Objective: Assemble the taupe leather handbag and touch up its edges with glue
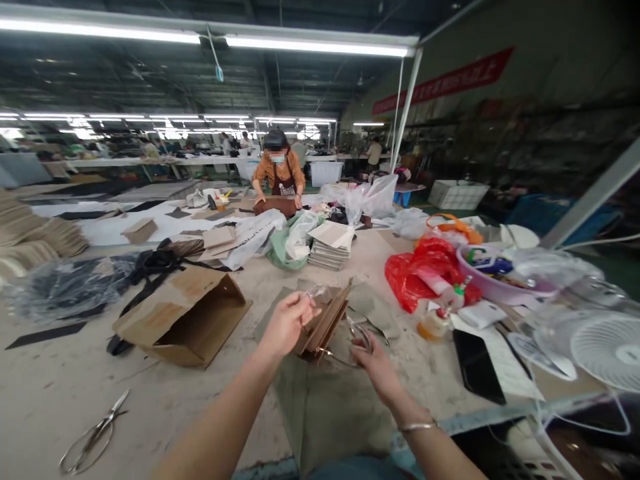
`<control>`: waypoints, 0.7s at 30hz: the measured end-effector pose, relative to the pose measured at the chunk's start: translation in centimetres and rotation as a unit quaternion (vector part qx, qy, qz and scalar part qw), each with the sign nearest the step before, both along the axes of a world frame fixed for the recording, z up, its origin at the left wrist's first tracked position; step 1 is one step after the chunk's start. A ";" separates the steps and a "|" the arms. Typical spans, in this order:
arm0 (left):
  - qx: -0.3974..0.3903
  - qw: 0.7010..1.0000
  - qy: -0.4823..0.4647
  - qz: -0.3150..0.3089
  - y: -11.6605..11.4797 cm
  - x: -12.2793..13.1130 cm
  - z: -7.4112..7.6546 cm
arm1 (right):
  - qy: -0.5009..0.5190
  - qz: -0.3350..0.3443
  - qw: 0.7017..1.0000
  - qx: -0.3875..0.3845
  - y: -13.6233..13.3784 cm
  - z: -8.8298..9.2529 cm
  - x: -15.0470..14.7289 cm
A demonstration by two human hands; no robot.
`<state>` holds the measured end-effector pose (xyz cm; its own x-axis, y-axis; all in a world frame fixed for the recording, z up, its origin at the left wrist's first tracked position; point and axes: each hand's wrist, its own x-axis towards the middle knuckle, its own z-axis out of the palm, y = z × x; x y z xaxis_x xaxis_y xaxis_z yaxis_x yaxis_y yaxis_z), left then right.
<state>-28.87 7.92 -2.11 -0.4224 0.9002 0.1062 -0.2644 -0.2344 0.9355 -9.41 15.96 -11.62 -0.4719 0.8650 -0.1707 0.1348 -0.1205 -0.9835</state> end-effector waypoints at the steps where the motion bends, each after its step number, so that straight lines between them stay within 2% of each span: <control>1: 0.022 0.998 -0.051 -0.006 -0.4 -0.3 0.6 | 0.016 0.022 1.000 0.009 -0.2 1.1 1.1; 4: 0.063 0.992 -0.107 0.029 -0.9 -0.9 0.7 | 0.036 0.121 0.991 0.032 -1.9 3.6 4.5; 7: 0.078 0.991 -0.081 0.079 -0.7 -0.6 -1.2 | -0.002 0.210 0.976 0.055 -3.8 3.7 7.2; 9: 0.062 0.996 -0.021 0.061 -0.4 0.3 -3.0 | -0.023 0.187 0.981 0.053 -3.9 2.4 8.3; 13: 0.004 0.988 0.154 0.018 -0.4 2.8 -6.5 | -0.046 0.066 0.996 0.039 -1.6 -0.8 9.4; 15: -0.019 0.972 0.236 0.008 -0.7 3.9 -7.9 | -0.081 0.067 0.993 0.047 -0.5 -2.2 9.5; 18: -0.011 0.951 0.309 -0.020 -1.6 4.8 -9.5 | -0.096 0.086 0.989 0.074 0.2 -3.8 9.3; 21: -0.008 0.924 0.380 -0.028 -2.9 4.3 -10.4 | -0.068 0.006 0.996 0.063 0.9 -5.3 9.8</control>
<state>-24.61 5.05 -12.54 -0.1834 0.9223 0.3401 0.4599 -0.2253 0.8589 0.38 16.90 -16.90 -0.4623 0.8781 -0.1237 0.2690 0.0060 -0.9631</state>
